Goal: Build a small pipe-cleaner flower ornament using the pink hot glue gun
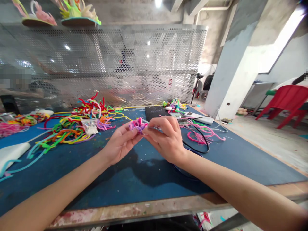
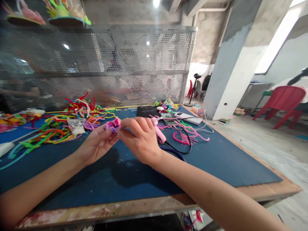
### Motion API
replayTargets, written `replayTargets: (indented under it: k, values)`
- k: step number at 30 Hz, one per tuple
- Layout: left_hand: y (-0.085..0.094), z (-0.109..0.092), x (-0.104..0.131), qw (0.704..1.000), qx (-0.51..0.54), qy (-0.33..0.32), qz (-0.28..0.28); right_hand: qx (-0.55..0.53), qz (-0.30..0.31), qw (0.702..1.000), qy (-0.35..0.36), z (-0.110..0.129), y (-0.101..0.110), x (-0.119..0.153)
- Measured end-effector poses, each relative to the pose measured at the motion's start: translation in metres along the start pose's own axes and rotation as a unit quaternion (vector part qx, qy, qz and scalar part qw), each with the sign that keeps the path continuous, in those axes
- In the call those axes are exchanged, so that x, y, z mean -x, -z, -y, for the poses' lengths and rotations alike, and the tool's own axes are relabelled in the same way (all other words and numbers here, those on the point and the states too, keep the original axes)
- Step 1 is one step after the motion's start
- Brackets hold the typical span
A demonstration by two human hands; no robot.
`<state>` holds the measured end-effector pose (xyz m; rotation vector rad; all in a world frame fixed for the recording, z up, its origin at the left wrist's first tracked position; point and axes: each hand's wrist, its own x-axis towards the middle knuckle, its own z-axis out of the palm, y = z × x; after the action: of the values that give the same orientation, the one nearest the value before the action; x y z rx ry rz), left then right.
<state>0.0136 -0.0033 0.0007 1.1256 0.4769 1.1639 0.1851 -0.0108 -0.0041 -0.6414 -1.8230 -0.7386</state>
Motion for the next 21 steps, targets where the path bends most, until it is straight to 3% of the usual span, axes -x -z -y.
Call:
replayTargets:
  k: [5, 16, 21]
  values:
    - [0.001, 0.003, -0.001, 1.0, 0.012, 0.003, -0.004, -0.008, 0.021, 1.0, -0.007, -0.003, -0.001, 0.001]
    - [-0.001, 0.011, 0.001, 1.0, 0.015, -0.002, -0.005, -0.025, -0.011, 0.999, -0.043, -0.004, -0.001, 0.004]
    - [0.002, 0.008, -0.001, 1.0, -0.001, -0.018, -0.018, -0.159, 0.054, 0.985, -0.034, -0.006, 0.004, -0.004]
